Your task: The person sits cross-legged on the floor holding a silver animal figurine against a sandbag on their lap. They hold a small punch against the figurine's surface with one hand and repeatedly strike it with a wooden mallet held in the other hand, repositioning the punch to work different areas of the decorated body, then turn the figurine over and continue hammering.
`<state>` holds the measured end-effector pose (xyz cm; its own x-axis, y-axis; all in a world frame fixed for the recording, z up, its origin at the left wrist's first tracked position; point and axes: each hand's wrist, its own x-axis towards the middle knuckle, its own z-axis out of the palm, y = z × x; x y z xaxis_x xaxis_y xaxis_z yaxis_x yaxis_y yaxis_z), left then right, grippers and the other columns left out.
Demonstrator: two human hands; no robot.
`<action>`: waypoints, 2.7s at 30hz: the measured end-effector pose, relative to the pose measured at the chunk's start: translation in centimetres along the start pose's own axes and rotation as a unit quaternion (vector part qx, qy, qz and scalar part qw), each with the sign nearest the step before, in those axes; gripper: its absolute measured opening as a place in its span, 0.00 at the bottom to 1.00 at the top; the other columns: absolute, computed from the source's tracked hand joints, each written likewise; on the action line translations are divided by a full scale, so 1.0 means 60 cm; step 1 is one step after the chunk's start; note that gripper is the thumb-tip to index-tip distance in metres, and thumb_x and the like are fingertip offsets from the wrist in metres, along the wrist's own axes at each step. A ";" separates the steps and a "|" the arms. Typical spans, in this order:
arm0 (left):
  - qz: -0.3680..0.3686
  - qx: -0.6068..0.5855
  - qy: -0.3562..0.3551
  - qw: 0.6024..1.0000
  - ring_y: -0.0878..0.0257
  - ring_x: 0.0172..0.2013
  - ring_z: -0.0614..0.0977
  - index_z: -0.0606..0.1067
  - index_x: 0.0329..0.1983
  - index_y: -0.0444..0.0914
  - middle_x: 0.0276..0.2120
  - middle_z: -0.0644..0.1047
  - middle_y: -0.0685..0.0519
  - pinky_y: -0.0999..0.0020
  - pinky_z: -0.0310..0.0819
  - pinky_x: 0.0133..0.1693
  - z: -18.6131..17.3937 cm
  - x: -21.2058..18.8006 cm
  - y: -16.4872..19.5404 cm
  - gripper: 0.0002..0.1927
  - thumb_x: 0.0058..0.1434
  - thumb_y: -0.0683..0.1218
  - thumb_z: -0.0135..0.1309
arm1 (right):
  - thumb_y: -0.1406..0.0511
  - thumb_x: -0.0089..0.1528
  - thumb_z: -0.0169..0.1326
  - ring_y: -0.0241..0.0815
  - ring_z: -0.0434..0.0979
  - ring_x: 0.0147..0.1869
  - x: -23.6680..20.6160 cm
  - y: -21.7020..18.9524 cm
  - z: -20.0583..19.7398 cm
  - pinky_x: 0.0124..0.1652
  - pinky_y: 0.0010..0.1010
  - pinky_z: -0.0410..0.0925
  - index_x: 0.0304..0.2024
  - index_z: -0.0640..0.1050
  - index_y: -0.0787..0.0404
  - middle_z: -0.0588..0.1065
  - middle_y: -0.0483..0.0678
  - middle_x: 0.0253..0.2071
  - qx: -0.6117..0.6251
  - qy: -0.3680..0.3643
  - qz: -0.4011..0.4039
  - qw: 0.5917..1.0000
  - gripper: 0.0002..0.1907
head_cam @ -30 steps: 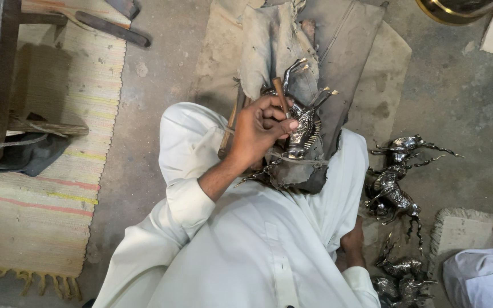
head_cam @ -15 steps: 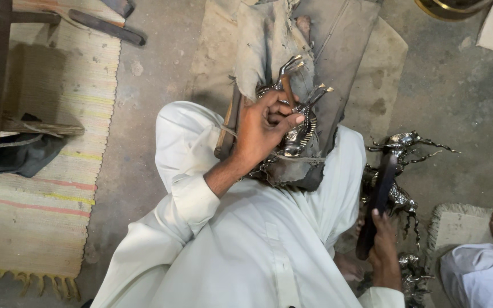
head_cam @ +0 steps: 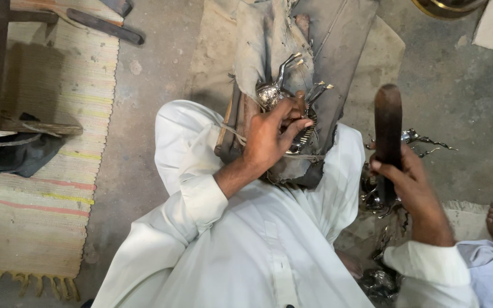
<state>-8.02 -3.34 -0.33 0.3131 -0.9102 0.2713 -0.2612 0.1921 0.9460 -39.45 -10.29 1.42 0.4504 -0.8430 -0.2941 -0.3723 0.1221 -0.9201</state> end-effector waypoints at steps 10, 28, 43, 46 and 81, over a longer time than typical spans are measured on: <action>-0.002 0.051 -0.017 0.999 0.56 0.37 0.88 0.72 0.50 0.37 0.37 0.84 0.47 0.64 0.81 0.36 0.003 -0.003 0.002 0.15 0.65 0.45 0.64 | 0.62 0.67 0.64 0.38 0.78 0.35 0.065 -0.233 0.028 0.35 0.29 0.69 0.53 0.77 0.62 0.76 0.49 0.34 -0.467 0.056 -0.244 0.848 0.16; 0.076 0.072 -0.035 0.994 0.49 0.39 0.87 0.69 0.50 0.35 0.39 0.83 0.44 0.60 0.81 0.37 0.006 -0.010 0.002 0.15 0.66 0.42 0.62 | 0.61 0.64 0.61 0.42 0.81 0.39 0.052 -0.403 0.064 0.45 0.34 0.73 0.47 0.77 0.54 0.79 0.46 0.35 -0.773 0.001 -0.163 0.613 0.11; 0.085 0.068 -0.041 0.993 0.49 0.39 0.87 0.70 0.49 0.36 0.39 0.83 0.45 0.59 0.80 0.37 0.006 -0.017 -0.003 0.14 0.66 0.39 0.62 | 0.63 0.64 0.60 0.44 0.81 0.38 0.047 -0.381 0.051 0.44 0.35 0.72 0.48 0.78 0.56 0.78 0.48 0.33 -0.753 0.040 -0.208 0.623 0.10; 0.077 0.069 -0.040 0.994 0.50 0.38 0.87 0.70 0.49 0.36 0.39 0.83 0.46 0.59 0.80 0.37 0.004 -0.018 -0.002 0.13 0.66 0.40 0.62 | 0.63 0.61 0.61 0.44 0.82 0.39 0.045 -0.381 0.051 0.42 0.34 0.73 0.46 0.78 0.56 0.78 0.47 0.33 -0.775 0.001 -0.188 0.603 0.11; 0.066 0.078 -0.049 0.994 0.50 0.39 0.87 0.69 0.52 0.37 0.39 0.83 0.45 0.59 0.81 0.38 0.006 -0.027 -0.012 0.15 0.66 0.41 0.61 | 0.62 0.57 0.62 0.45 0.82 0.40 0.044 -0.374 0.055 0.42 0.34 0.73 0.45 0.78 0.54 0.79 0.47 0.33 -0.782 0.005 -0.179 0.597 0.14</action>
<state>-8.64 -2.13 -1.50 0.1790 -0.9137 0.3647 -0.4348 0.2591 0.8625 -27.27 -13.53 20.43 0.7270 -0.6717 -0.1425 -0.5585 -0.6992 0.4462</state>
